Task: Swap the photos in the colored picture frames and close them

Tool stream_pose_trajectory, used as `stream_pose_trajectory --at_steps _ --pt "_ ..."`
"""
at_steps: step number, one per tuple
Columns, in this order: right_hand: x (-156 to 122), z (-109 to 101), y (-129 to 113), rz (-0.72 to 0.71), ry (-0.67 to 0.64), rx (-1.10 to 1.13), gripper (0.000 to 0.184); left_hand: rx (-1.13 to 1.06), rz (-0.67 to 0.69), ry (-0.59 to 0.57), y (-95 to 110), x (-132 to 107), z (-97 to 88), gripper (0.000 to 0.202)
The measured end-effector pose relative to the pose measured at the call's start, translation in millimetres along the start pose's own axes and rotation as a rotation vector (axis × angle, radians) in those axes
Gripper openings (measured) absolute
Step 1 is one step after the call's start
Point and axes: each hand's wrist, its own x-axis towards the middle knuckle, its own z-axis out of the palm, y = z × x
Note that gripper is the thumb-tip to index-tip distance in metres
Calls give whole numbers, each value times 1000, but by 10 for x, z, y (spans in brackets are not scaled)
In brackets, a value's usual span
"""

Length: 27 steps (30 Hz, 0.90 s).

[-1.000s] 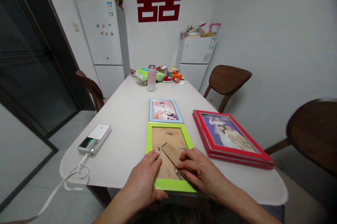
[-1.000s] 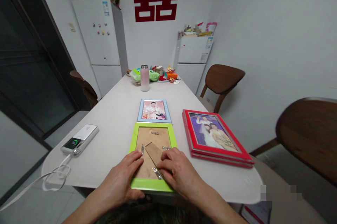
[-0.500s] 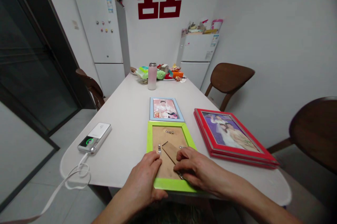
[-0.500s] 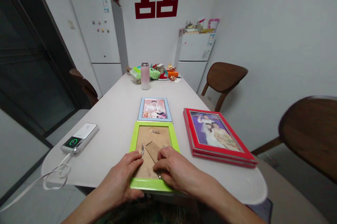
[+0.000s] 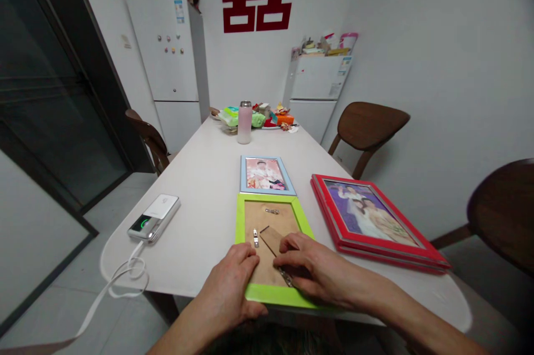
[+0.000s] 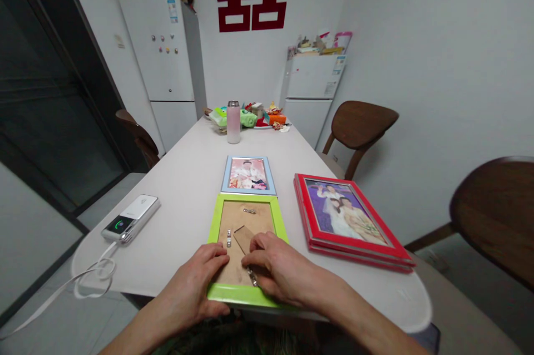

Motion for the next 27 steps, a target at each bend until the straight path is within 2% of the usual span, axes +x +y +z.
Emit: stream_pose_trajectory --at_steps 5,10,16,27 --pt "4 -24 -26 13 -8 -45 32 7 2 6 -1 -4 5 67" --pt "89 116 -15 -35 45 -106 18 10 16 16 -18 -10 14 66" --pt "81 234 24 -57 109 -97 19 4 2 15 -14 -10 17 66" --pt "-18 150 -51 -67 68 -58 25 -11 -3 13 -19 -13 23 64"
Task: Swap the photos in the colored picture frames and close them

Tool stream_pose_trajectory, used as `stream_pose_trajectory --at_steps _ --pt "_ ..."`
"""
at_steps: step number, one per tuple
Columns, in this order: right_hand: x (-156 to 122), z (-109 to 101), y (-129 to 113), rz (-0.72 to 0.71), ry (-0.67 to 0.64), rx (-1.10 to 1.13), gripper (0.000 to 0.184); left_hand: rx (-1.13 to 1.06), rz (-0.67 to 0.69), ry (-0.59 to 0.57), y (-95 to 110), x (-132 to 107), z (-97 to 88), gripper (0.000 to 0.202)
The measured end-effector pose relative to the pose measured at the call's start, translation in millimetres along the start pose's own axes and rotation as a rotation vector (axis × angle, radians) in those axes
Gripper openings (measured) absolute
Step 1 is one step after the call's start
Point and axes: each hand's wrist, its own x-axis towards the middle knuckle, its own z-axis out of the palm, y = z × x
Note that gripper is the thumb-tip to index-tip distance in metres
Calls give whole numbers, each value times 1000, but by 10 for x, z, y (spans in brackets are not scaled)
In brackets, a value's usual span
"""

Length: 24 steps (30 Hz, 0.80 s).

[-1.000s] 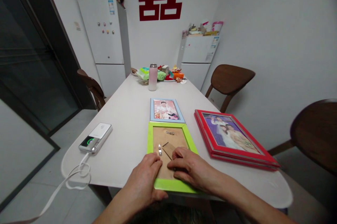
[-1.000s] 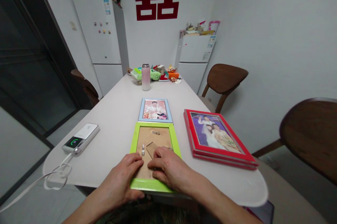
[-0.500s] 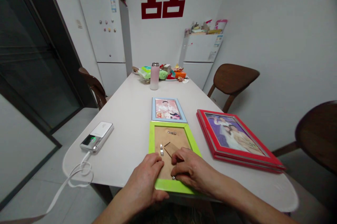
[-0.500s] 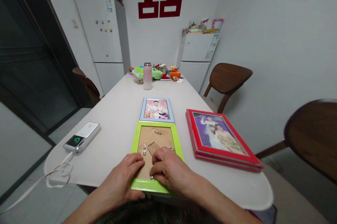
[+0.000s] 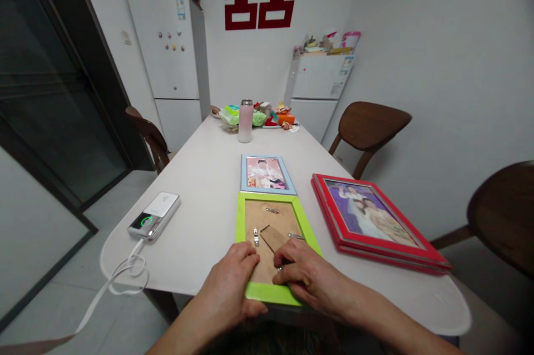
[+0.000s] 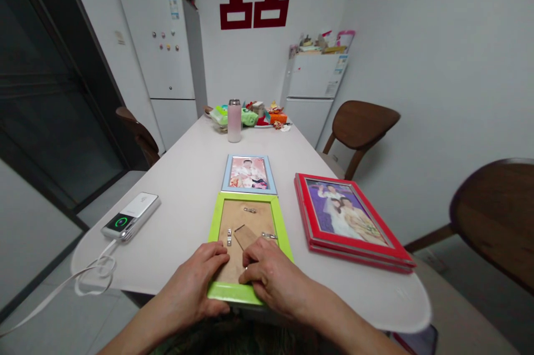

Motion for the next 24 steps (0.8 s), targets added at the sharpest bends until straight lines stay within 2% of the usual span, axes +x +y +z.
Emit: stream_pose_trajectory --at_steps 2,7,11,19,24 --pt "40 6 -8 27 26 9 25 -5 -2 3 -3 -2 10 62" --pt "327 88 18 196 209 -18 23 -17 6 26 -17 5 27 64" --pt "570 150 43 276 208 -128 21 -9 23 37 -31 1 34 67" --pt "669 226 19 195 198 -80 19 -37 43 26 -55 5 49 68" --pt "677 235 2 134 200 -45 18 -49 50 36 -51 0 51 62"
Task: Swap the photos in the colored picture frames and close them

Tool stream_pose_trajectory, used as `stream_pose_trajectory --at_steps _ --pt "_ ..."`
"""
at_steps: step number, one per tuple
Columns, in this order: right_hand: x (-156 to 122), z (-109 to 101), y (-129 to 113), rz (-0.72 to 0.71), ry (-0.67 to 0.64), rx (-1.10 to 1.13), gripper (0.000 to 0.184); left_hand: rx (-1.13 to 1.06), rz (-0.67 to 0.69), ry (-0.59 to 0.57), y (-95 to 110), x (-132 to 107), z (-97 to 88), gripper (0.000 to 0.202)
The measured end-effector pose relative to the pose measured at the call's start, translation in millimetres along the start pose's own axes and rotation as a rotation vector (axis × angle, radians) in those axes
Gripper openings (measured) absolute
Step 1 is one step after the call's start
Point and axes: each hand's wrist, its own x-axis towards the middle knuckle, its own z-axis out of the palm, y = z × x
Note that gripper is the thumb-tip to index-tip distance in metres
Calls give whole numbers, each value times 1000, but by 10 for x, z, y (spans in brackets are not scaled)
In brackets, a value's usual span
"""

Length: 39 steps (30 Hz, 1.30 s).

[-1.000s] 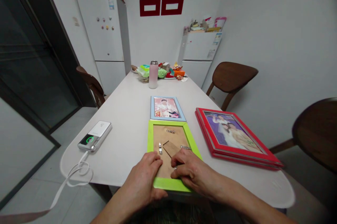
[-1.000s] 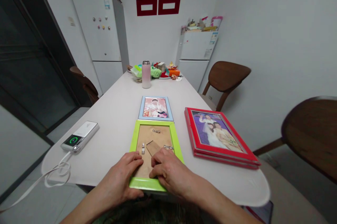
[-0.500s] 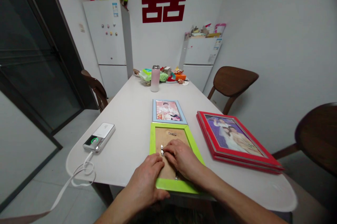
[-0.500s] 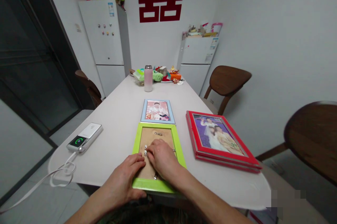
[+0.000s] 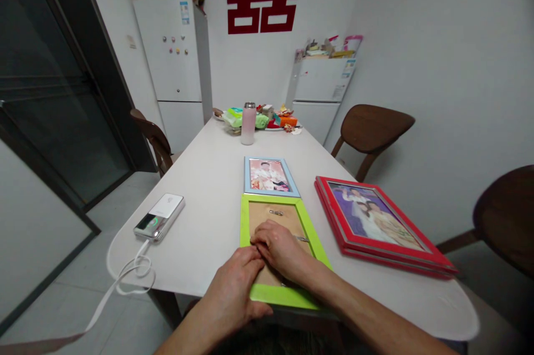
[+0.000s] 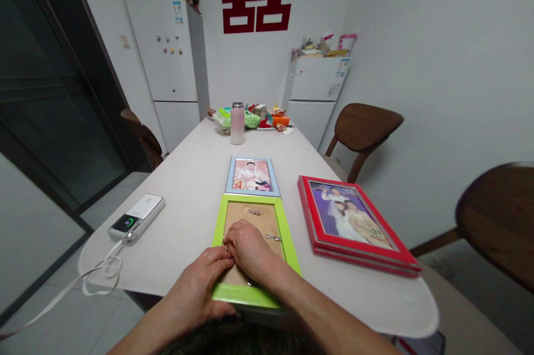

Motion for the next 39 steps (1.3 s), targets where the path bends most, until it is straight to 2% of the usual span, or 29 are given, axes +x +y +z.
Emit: stream_pose_trajectory --at_steps 4,9,13,17,21,27,34,39 --pt "-13 -42 53 -16 21 22 17 9 -4 14 -1 -14 9 59" --pt "-11 -150 352 221 229 -55 21 25 16 25 -8 -28 25 54" --pt "78 -170 601 295 247 -111 22 56 -9 22 40 -38 3 49" --pt "217 -122 709 359 240 -138 19 70 -34 7 92 -35 -28 42" --pt "267 -132 772 393 226 -135 16 82 -53 17 106 -28 -24 42" --pt "172 -171 837 377 230 -124 17 81 -57 13 99 -24 -10 40" --pt "288 -93 746 382 204 -133 23 84 -52 0 89 -32 -18 41" --pt "380 -39 691 445 197 -156 21 96 -59 6 91 -27 -1 39"
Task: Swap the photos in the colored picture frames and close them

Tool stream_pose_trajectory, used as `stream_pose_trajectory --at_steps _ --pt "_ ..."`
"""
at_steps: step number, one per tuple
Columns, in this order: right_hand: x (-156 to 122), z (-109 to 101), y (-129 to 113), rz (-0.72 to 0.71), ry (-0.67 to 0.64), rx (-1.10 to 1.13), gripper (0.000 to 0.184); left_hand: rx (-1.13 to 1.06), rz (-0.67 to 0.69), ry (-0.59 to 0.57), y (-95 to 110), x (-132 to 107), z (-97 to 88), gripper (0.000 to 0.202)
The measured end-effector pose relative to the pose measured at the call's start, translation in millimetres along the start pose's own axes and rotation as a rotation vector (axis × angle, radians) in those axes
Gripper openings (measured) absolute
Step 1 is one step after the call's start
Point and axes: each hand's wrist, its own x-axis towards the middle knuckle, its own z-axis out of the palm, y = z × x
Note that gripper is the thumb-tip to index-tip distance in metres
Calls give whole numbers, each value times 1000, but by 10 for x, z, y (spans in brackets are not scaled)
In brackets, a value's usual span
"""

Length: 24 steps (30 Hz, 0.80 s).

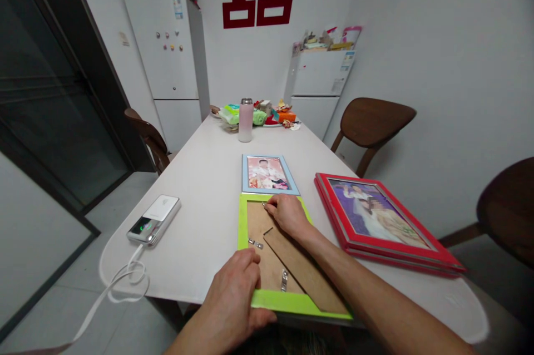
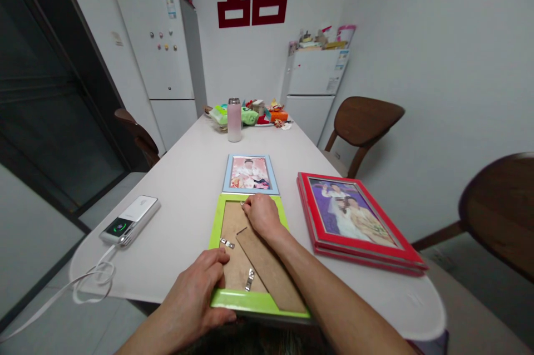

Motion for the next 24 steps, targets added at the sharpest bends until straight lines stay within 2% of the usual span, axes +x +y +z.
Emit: stream_pose_trajectory --at_steps 6,12,18,21,24 --pt "91 66 -12 85 22 -1 15 20 -33 -11 41 -12 -17 38" --pt "139 53 -16 105 61 96 11 115 -53 -28 138 -15 -59 50" --pt "-112 -228 40 41 97 316 21 209 32 -39 323 111 141 65" --pt "-340 -427 166 52 130 435 24 209 75 -34 364 148 218 50" --pt "-596 -580 320 119 195 560 33 203 87 -40 384 136 196 36"
